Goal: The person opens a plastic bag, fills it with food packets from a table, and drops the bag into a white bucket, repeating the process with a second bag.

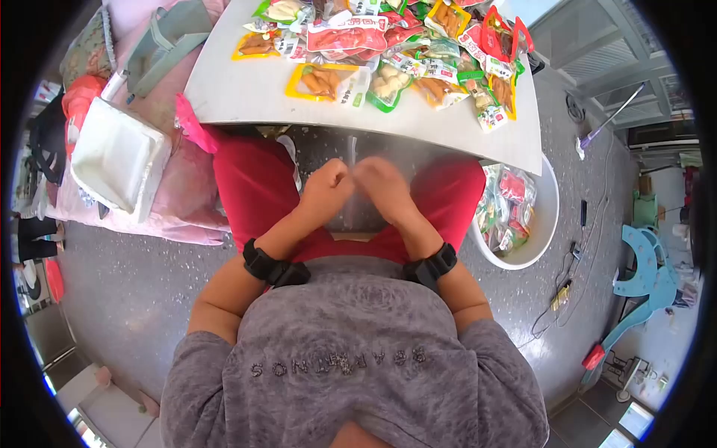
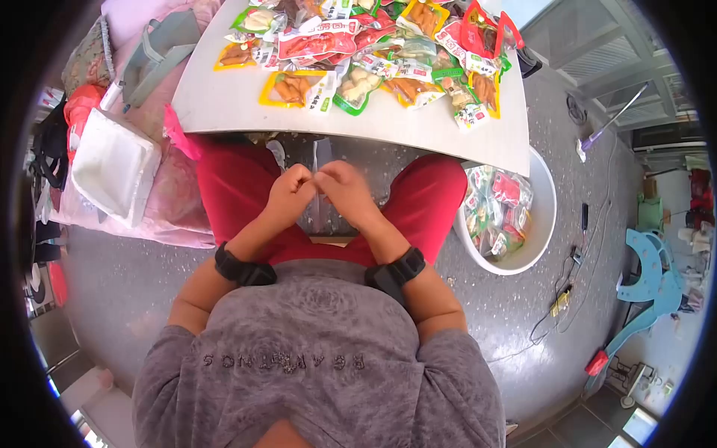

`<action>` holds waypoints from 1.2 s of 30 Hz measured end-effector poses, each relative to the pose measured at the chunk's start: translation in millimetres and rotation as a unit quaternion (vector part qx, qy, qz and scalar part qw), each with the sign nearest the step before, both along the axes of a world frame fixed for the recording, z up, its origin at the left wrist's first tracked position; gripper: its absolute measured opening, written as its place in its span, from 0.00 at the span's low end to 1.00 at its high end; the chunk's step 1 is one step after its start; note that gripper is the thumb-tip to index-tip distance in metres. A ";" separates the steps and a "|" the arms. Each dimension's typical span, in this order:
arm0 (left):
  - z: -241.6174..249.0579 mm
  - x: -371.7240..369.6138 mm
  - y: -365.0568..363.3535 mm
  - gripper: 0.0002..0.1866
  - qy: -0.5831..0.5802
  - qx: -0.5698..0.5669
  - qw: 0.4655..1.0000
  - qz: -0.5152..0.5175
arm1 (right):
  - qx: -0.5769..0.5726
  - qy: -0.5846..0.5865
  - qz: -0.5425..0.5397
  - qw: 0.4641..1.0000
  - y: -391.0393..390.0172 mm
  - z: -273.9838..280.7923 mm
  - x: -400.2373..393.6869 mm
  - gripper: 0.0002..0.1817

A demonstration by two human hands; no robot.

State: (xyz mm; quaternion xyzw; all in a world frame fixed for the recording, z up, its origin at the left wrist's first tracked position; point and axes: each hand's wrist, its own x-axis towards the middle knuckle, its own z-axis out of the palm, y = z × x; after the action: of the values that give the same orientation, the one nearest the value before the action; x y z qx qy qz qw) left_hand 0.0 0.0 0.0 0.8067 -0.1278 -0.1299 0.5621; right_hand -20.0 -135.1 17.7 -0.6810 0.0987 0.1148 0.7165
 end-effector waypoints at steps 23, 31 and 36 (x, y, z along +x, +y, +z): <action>-2.8 2.1 0.4 0.06 -0.136 0.000 0.990 -0.032 | 0.017 -0.021 -0.018 0.999 8.1 -7.9 -0.2 0.08; 5.3 3.9 15.9 0.05 -0.057 0.017 0.997 0.051 | -0.249 -0.162 -0.028 0.955 -3.9 -20.6 5.3 0.08; 9.9 5.5 26.8 0.05 -0.164 0.031 0.981 0.103 | -0.251 -0.283 0.007 0.926 5.4 -5.5 11.8 0.07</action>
State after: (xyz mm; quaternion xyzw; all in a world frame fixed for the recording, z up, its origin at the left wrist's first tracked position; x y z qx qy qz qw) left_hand 5.5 26.8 9.9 0.8429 -0.1307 0.0591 0.5185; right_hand -8.2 -129.8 12.2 -0.8433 -0.0874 -0.1055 0.5196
